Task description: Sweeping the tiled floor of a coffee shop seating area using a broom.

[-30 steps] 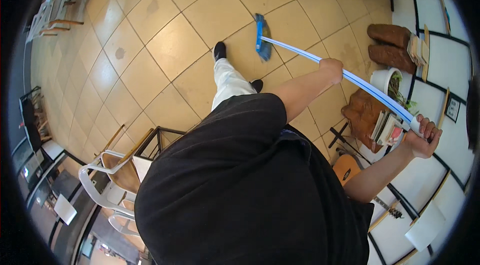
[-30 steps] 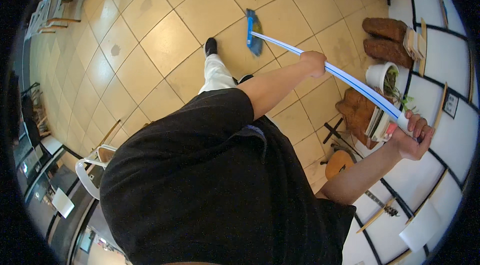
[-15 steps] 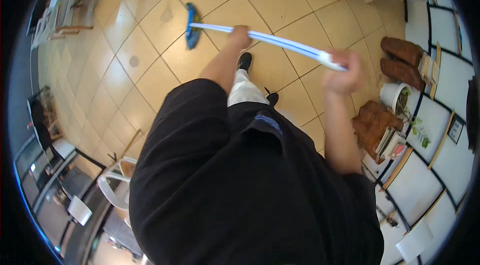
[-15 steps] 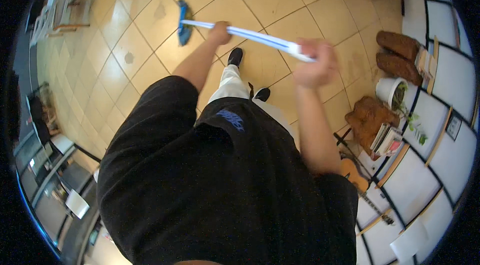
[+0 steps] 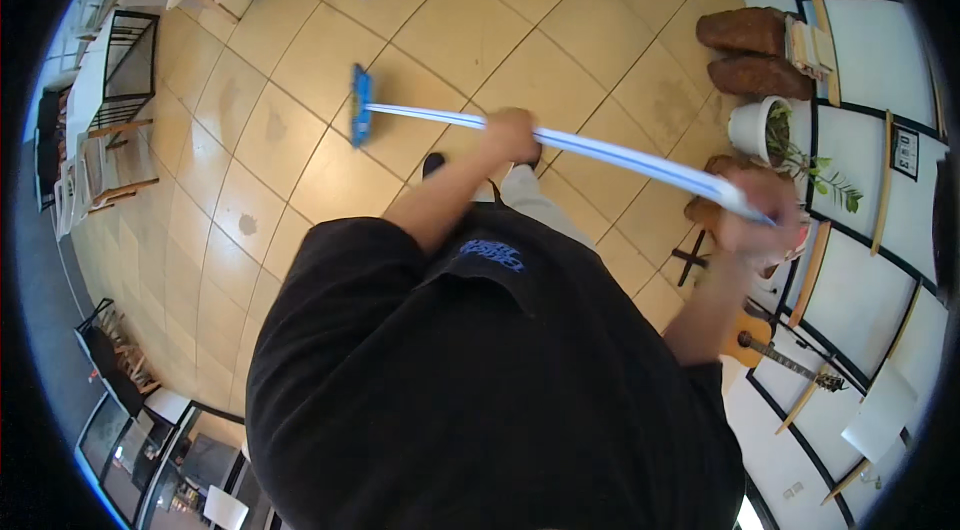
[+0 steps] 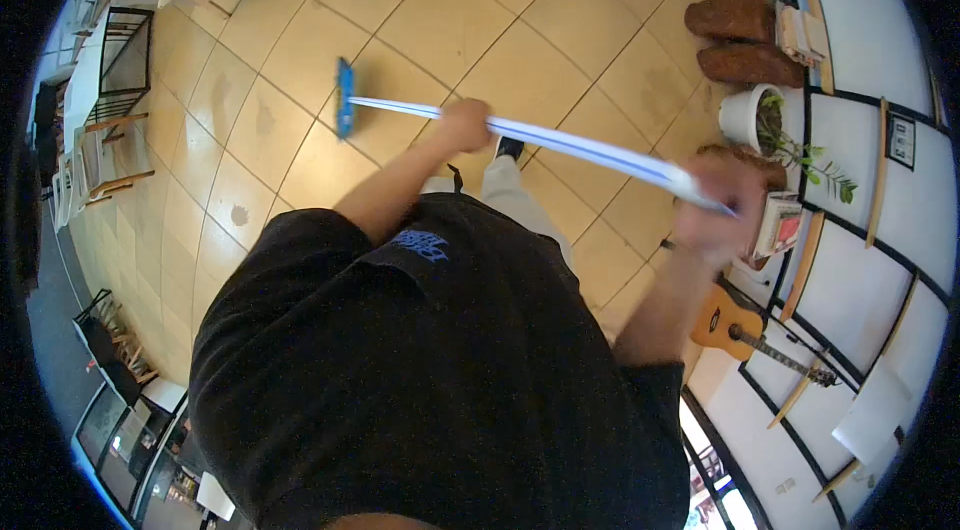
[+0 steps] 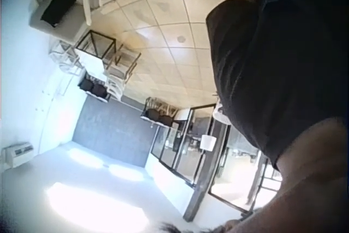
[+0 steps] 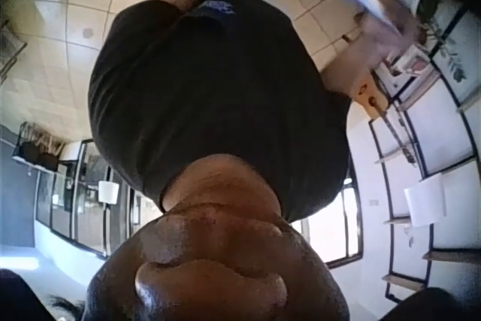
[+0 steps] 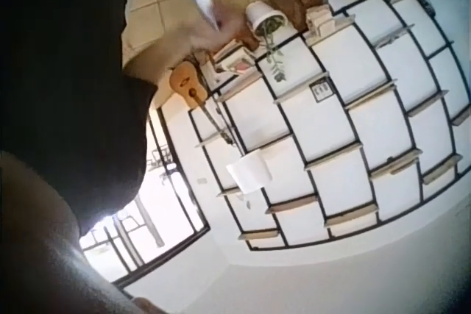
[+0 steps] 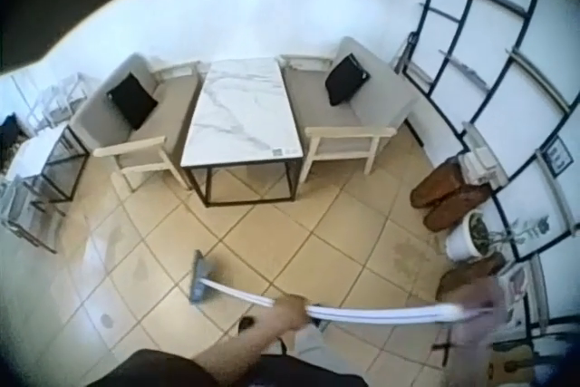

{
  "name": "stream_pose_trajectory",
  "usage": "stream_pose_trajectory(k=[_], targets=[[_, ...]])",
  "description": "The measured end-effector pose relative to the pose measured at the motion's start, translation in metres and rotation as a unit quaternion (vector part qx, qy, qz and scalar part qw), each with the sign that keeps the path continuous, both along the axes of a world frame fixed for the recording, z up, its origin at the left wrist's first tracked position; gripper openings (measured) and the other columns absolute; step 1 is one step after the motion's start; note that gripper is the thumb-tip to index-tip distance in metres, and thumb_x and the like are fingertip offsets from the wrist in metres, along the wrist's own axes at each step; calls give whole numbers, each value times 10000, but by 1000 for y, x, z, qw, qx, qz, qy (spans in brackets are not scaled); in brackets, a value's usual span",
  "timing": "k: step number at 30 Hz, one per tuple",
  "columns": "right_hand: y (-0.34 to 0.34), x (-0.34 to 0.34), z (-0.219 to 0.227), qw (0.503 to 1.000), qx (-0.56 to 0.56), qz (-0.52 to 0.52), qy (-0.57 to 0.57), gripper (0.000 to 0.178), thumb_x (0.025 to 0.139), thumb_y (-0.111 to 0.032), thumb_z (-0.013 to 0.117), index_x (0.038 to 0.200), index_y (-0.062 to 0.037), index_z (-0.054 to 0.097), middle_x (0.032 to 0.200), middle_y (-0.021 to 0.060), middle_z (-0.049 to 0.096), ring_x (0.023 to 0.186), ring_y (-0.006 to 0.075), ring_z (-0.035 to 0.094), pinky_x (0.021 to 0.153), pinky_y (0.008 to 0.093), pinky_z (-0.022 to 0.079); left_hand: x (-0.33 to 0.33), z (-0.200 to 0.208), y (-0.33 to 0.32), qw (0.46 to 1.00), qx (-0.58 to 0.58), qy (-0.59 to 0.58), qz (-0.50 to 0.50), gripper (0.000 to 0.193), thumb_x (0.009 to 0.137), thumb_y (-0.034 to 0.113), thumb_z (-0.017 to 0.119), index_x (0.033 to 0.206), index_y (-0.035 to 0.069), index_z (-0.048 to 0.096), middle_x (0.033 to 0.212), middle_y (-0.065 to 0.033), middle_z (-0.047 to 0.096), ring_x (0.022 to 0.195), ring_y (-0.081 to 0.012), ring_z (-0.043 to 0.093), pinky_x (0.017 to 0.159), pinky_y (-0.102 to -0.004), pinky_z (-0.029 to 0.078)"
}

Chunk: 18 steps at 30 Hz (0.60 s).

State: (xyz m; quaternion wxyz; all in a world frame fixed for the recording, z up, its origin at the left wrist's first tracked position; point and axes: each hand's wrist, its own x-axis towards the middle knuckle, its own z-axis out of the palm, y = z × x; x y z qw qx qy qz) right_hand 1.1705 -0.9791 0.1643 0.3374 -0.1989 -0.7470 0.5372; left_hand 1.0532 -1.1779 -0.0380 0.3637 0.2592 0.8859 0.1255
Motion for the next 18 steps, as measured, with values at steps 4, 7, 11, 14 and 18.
stream_pose_trajectory(k=[4,7,11,14,18], targets=[[90,64,106,983,-119,-33,135,256,719,-178,392,486,-122,303,484,-4,236,479,123,261,528,274,301,32,71,132,979,141,25,-145,203,550,239,540,667,80,586,664,-117,568,663,-265,561,554,-366,448],[86,72,153,961,-86,216,150,274,723,-277,391,528,-153,243,521,-7,238,473,101,255,526,276,214,28,102,180,957,241,16,-161,178,540,242,561,671,126,592,683,-100,571,676,-262,560,563,-362,444],[46,21,137,919,360,126,99,254,738,-219,387,549,-50,387,522,69,408,441,146,362,432,280,295,-4,93,219,961,275,5,-29,186,537,225,581,712,160,582,707,-80,572,703,-249,555,588,-345,439],[40,-35,95,926,180,294,150,174,728,-115,428,602,3,449,513,104,424,413,163,370,389,262,322,-47,60,225,954,288,-6,84,196,564,221,566,752,162,563,717,-74,573,718,-248,552,601,-336,436],[25,-84,42,936,73,289,186,149,727,-44,444,588,7,427,494,92,394,410,148,352,383,257,294,-94,-20,188,961,247,56,109,180,590,214,540,761,163,559,737,-78,572,734,-258,547,609,-344,433]])
